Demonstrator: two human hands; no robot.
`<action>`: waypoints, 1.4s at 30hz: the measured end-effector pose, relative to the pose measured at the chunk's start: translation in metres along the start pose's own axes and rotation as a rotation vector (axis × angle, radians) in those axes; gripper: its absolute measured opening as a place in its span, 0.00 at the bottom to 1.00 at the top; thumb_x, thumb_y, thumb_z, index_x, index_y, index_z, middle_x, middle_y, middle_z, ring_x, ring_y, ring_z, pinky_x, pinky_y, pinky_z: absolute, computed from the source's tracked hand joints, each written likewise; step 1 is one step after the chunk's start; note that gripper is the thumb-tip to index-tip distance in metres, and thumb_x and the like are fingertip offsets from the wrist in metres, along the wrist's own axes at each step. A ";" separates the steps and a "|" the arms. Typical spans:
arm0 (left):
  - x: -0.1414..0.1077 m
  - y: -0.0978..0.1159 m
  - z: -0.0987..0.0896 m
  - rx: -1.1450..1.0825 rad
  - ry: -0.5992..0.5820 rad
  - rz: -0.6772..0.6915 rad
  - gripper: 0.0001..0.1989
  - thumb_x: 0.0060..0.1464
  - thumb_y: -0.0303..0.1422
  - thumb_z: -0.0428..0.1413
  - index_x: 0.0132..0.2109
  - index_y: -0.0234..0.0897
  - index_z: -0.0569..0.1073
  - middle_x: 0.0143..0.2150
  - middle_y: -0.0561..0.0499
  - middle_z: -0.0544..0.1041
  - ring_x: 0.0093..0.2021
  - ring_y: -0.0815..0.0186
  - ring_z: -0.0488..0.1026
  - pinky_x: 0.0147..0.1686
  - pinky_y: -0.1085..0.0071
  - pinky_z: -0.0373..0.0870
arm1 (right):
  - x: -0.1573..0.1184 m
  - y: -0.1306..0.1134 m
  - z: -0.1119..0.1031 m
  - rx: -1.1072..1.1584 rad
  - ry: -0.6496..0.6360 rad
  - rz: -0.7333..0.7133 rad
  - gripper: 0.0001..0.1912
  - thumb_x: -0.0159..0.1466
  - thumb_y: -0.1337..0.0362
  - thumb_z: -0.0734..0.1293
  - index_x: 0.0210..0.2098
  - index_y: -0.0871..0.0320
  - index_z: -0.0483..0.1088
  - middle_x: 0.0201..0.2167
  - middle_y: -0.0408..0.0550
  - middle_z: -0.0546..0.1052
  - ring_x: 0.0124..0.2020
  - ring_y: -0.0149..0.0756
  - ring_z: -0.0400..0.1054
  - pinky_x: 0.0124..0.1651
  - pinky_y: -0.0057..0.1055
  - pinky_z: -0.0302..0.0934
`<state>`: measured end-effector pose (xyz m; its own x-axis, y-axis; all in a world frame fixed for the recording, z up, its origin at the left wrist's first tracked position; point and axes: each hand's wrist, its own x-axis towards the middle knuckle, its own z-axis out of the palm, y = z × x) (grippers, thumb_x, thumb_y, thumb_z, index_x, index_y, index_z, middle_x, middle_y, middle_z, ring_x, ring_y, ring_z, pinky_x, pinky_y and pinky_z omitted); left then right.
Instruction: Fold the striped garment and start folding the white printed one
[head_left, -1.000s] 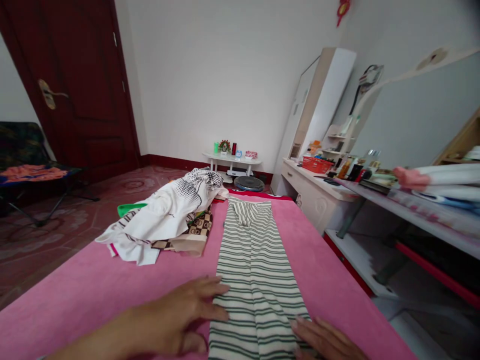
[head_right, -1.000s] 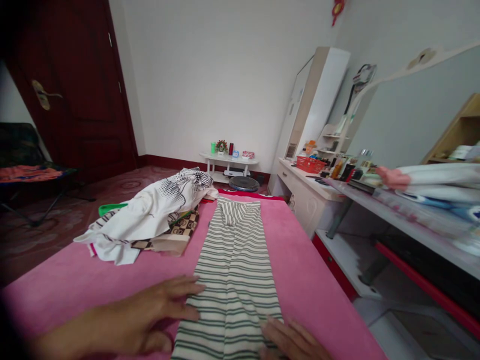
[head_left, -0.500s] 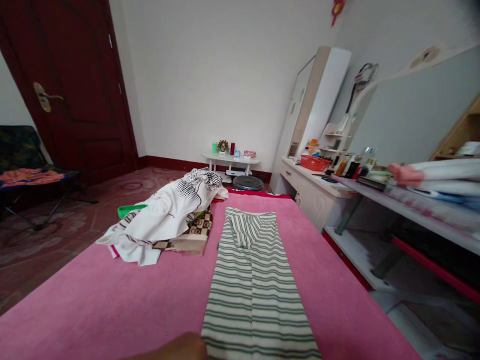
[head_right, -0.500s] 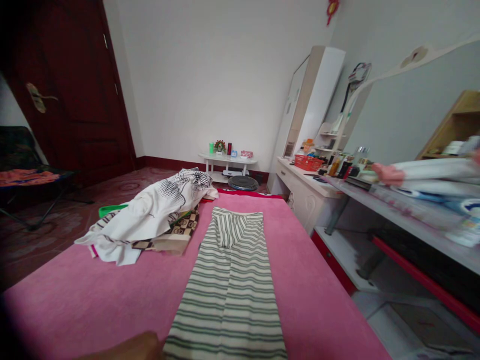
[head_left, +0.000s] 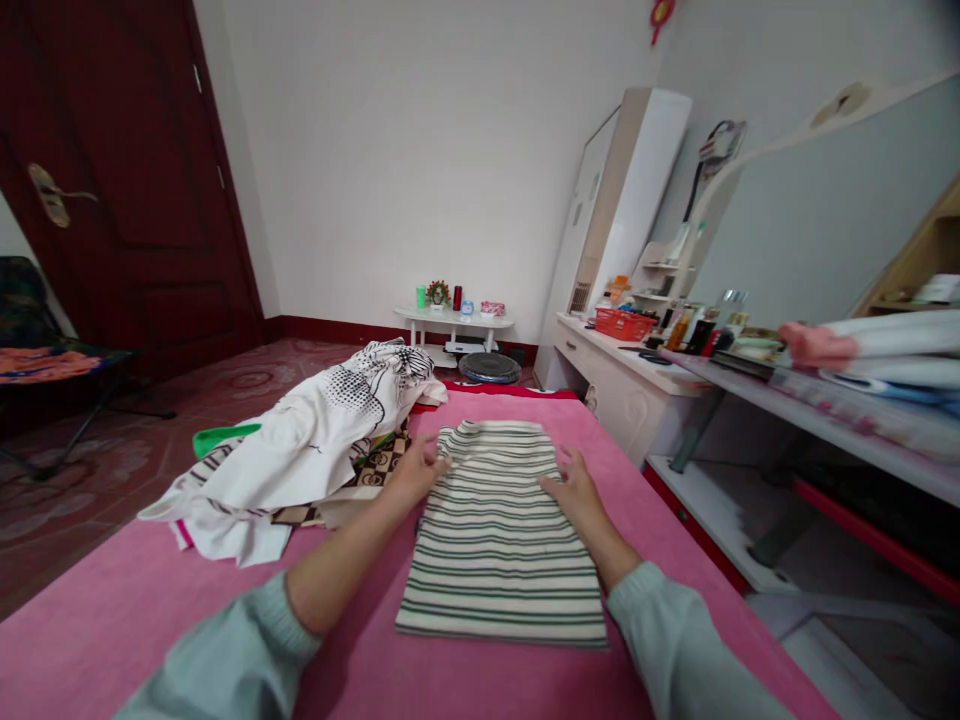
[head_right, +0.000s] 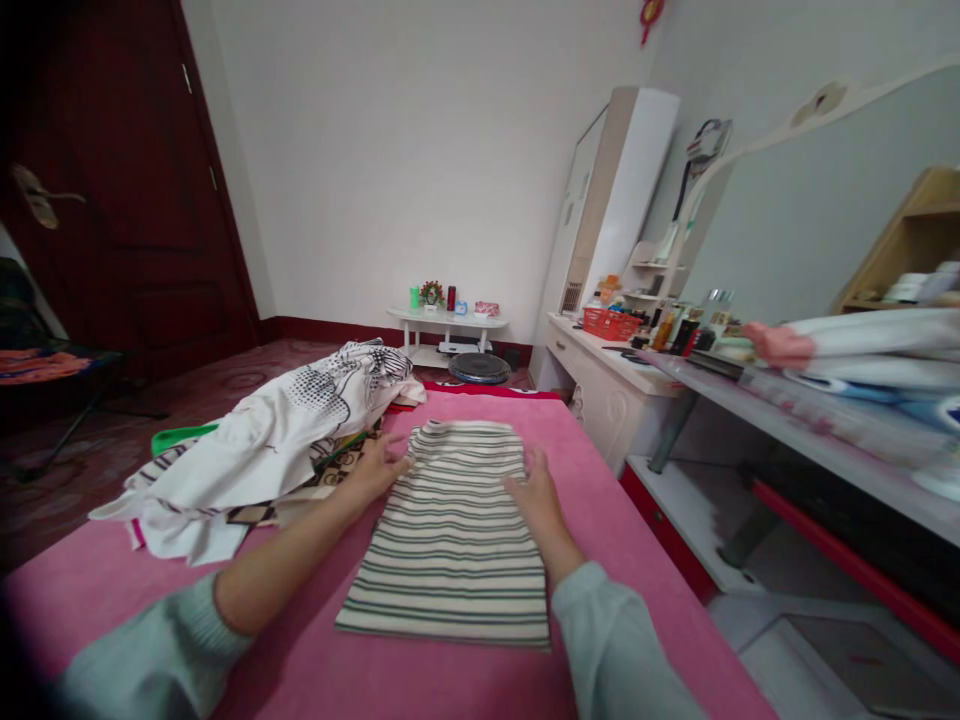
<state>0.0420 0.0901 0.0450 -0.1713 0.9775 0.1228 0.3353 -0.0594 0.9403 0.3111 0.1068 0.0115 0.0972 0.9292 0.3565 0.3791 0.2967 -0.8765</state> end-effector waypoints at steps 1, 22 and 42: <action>0.005 -0.012 0.006 0.070 0.007 0.053 0.29 0.46 0.30 0.59 0.57 0.33 0.66 0.37 0.48 0.78 0.37 0.63 0.75 0.38 0.69 0.70 | 0.003 0.006 0.005 -0.017 0.021 -0.001 0.34 0.57 0.62 0.67 0.61 0.59 0.56 0.52 0.55 0.72 0.50 0.43 0.69 0.52 0.43 0.64; -0.018 0.007 0.028 0.850 -0.007 0.505 0.22 0.55 0.31 0.52 0.58 0.36 0.68 0.66 0.41 0.58 0.64 0.54 0.56 0.62 0.57 0.55 | 0.000 -0.019 0.015 -0.609 -0.001 -0.332 0.25 0.61 0.66 0.59 0.58 0.58 0.65 0.61 0.55 0.63 0.61 0.46 0.57 0.62 0.46 0.54; 0.031 -0.033 0.048 0.897 -0.220 0.227 0.33 0.58 0.57 0.39 0.67 0.52 0.53 0.71 0.50 0.45 0.70 0.51 0.39 0.63 0.45 0.38 | 0.046 0.011 0.040 -0.941 -0.404 -0.056 0.34 0.67 0.45 0.48 0.67 0.55 0.48 0.69 0.51 0.49 0.69 0.43 0.37 0.66 0.46 0.33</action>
<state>0.0702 0.1316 0.0023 0.1328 0.9833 0.1241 0.9410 -0.1644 0.2959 0.2828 0.1615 0.0052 -0.1939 0.9758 0.1010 0.9589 0.2102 -0.1907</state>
